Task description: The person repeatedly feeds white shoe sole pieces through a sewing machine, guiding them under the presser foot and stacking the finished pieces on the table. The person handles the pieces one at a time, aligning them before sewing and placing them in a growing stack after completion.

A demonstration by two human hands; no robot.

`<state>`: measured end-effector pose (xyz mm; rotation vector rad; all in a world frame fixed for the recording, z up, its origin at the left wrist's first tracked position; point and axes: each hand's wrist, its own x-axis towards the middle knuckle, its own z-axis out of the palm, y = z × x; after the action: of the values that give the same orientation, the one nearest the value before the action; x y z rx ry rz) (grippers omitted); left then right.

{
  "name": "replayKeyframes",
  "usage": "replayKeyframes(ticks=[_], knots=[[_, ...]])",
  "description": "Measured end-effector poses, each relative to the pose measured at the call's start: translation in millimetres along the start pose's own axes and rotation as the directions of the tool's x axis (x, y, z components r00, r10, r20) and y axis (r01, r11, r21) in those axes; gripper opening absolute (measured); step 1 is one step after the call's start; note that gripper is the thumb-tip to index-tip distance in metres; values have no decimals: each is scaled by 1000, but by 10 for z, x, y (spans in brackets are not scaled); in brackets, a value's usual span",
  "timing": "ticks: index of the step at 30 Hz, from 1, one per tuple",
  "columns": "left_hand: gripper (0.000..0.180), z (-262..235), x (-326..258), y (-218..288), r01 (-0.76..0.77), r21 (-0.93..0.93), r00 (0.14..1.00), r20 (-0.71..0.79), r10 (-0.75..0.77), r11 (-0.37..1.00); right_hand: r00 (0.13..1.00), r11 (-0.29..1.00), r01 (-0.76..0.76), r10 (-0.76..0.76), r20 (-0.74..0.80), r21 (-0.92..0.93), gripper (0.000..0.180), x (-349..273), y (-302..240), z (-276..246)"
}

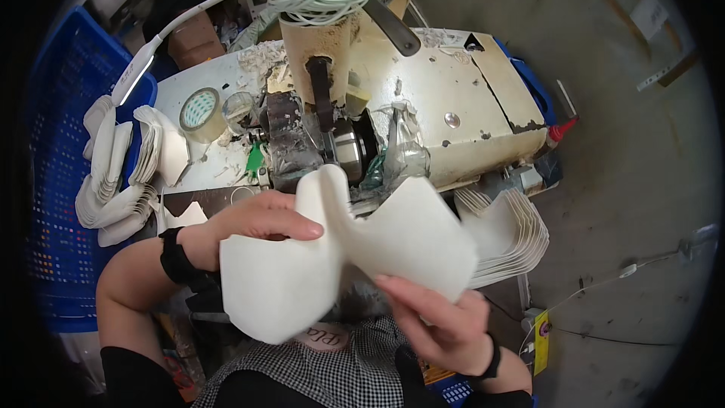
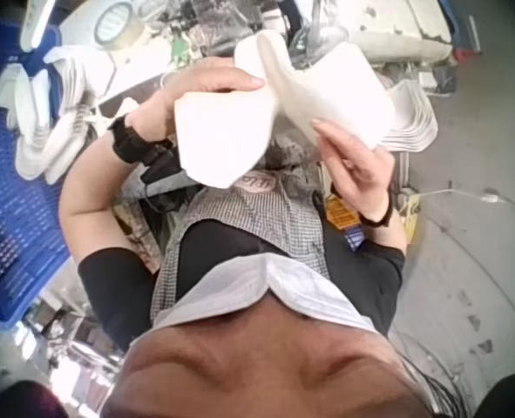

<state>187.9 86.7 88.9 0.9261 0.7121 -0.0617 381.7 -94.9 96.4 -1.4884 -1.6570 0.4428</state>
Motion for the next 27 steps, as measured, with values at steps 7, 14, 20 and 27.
replayKeyframes(ticks=[7,14,20,27], knots=[[27,-5,92,-10,10,155,945,-323,41,988,922,833,-355,388,10,424,34,-274,283,589],[26,-147,159,24,7,294,925,-366,106,956,847,572,-433,522,98,697,35,-192,356,753],[27,-223,173,100,-95,369,950,-244,195,924,808,466,-480,565,167,743,35,-104,404,700],[25,-58,234,99,-112,36,953,-278,118,993,803,544,-499,583,123,674,33,-32,436,511]])
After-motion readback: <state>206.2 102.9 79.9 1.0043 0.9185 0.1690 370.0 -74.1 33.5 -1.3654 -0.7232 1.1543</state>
